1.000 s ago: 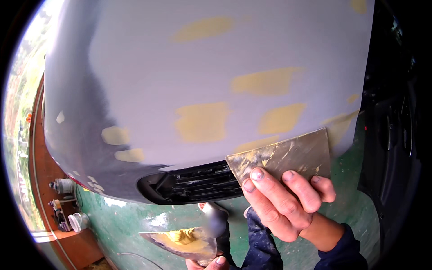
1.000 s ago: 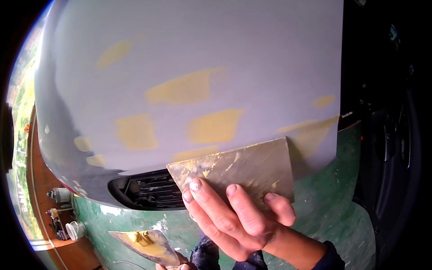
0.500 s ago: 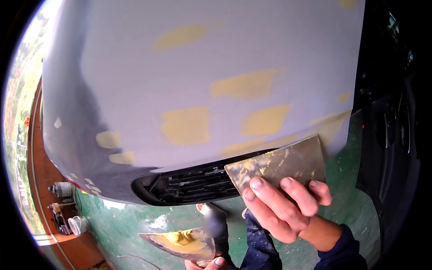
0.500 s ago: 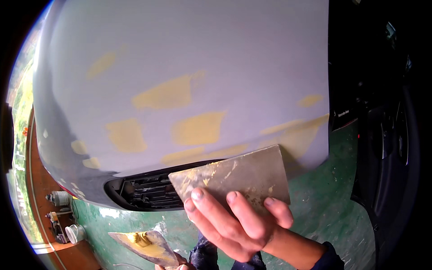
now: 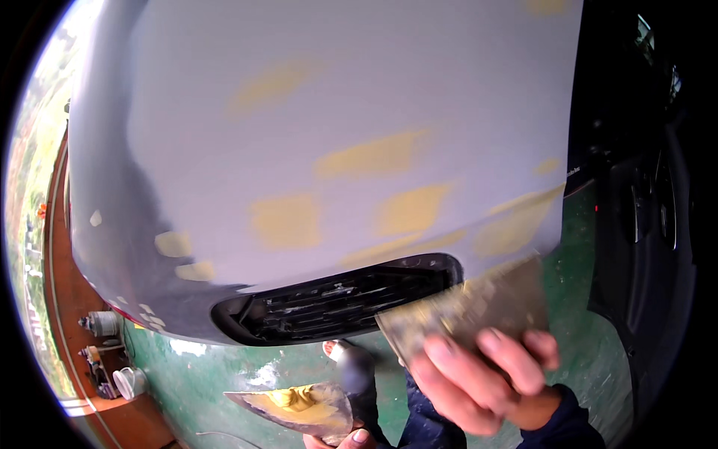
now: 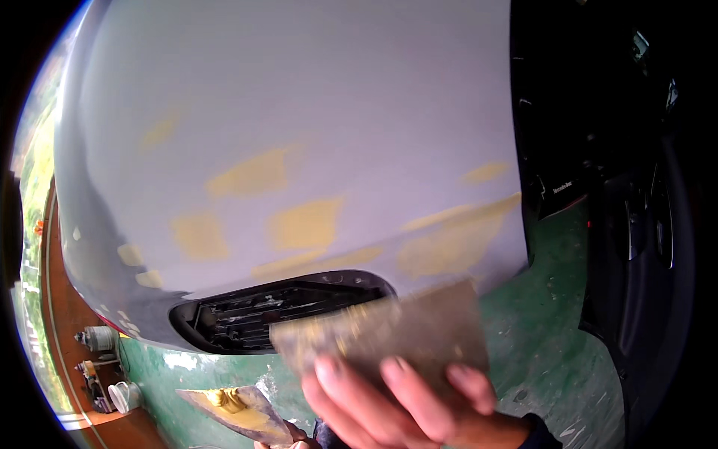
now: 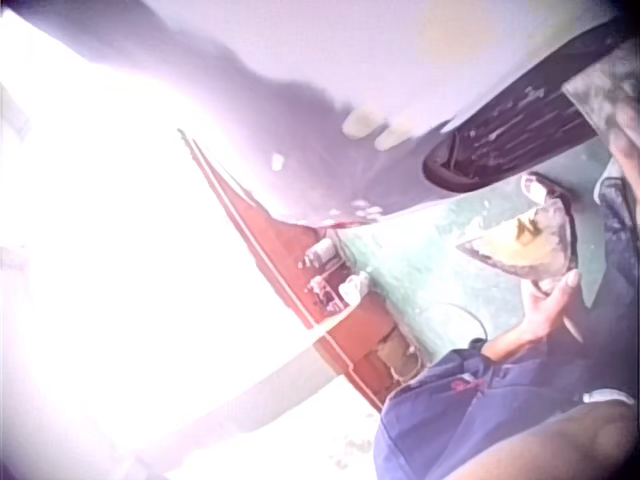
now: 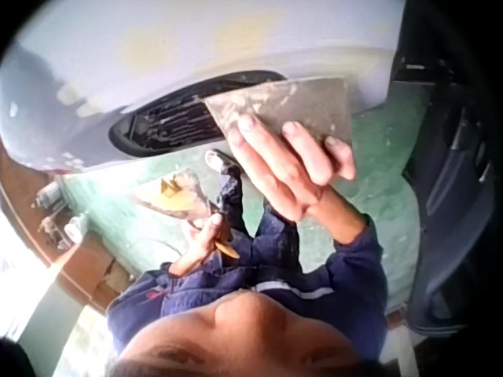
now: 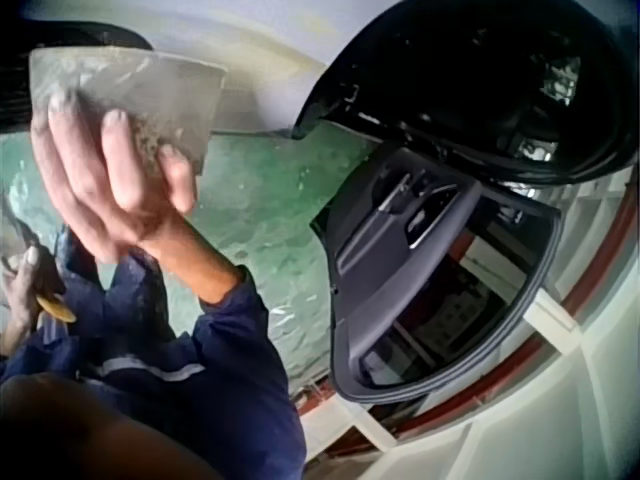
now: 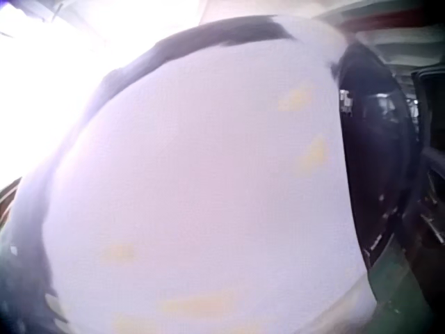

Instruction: The person applies yellow body filler to the rear bumper of a dark-colored car using a putty knife. They spread the filler across several spots on the bumper and trunk lid, smoothing it with the tool.

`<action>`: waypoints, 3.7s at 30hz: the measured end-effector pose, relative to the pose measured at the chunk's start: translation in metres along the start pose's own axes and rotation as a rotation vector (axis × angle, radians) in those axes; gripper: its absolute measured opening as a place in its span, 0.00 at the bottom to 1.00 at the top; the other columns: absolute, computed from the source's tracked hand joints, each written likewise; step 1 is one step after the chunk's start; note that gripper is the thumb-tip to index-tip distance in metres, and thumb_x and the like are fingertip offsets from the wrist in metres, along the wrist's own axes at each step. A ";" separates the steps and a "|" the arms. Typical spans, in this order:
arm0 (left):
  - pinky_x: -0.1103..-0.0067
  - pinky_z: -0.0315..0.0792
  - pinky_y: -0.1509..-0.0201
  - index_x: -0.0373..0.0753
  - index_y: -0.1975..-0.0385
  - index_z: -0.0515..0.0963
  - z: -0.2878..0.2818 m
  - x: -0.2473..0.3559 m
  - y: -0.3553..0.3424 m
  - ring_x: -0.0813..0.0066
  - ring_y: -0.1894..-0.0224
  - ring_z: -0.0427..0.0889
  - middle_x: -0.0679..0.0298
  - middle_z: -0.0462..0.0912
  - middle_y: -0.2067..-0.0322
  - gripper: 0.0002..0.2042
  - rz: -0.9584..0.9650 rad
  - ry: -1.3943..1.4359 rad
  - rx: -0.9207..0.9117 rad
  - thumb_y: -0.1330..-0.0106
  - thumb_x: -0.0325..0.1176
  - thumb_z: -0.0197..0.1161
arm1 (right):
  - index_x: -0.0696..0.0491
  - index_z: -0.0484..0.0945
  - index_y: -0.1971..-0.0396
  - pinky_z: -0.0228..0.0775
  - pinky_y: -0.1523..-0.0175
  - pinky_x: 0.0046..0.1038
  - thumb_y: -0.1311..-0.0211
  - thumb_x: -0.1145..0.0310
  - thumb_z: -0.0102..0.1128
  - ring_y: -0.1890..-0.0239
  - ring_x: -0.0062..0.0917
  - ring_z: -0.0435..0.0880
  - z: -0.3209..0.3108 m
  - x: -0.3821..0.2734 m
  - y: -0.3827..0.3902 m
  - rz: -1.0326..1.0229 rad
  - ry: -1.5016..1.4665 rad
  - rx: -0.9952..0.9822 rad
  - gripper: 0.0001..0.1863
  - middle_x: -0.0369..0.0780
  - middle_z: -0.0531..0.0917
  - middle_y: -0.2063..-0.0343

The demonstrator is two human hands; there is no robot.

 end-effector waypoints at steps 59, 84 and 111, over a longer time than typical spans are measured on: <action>0.75 0.63 0.79 0.44 0.83 0.64 -0.062 -0.162 0.048 0.74 0.84 0.66 0.66 0.67 0.85 0.20 -0.175 -0.152 0.080 0.26 0.42 0.57 | 0.61 0.68 0.82 0.71 0.73 0.29 0.49 0.74 0.46 0.79 0.31 0.77 0.081 0.010 0.182 0.588 -0.368 -0.154 0.07 0.73 0.52 0.33; 0.80 0.67 0.79 0.40 0.71 0.71 -0.219 -0.203 -0.012 0.78 0.82 0.71 0.68 0.73 0.81 0.09 0.005 -0.059 0.082 0.30 0.33 0.62 | 0.61 0.76 0.80 0.67 0.73 0.29 0.55 0.76 0.57 0.76 0.26 0.74 0.141 -0.179 0.184 0.262 -0.658 -0.029 0.04 0.65 0.67 0.37; 0.80 0.64 0.84 0.37 0.76 0.72 -0.321 -0.294 -0.174 0.77 0.87 0.70 0.66 0.72 0.88 0.11 0.467 0.057 -0.007 0.32 0.30 0.65 | 0.59 0.61 0.86 0.72 0.75 0.31 0.55 0.79 0.48 0.84 0.32 0.74 0.206 -0.207 0.235 0.141 -0.126 0.040 0.07 0.73 0.63 0.38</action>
Point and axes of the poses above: each hand's wrist, its own y-axis away from the middle knuckle, its own z-axis out of the palm, x = y × z, the point moved 8 cm from there along -y, towards the middle knuckle
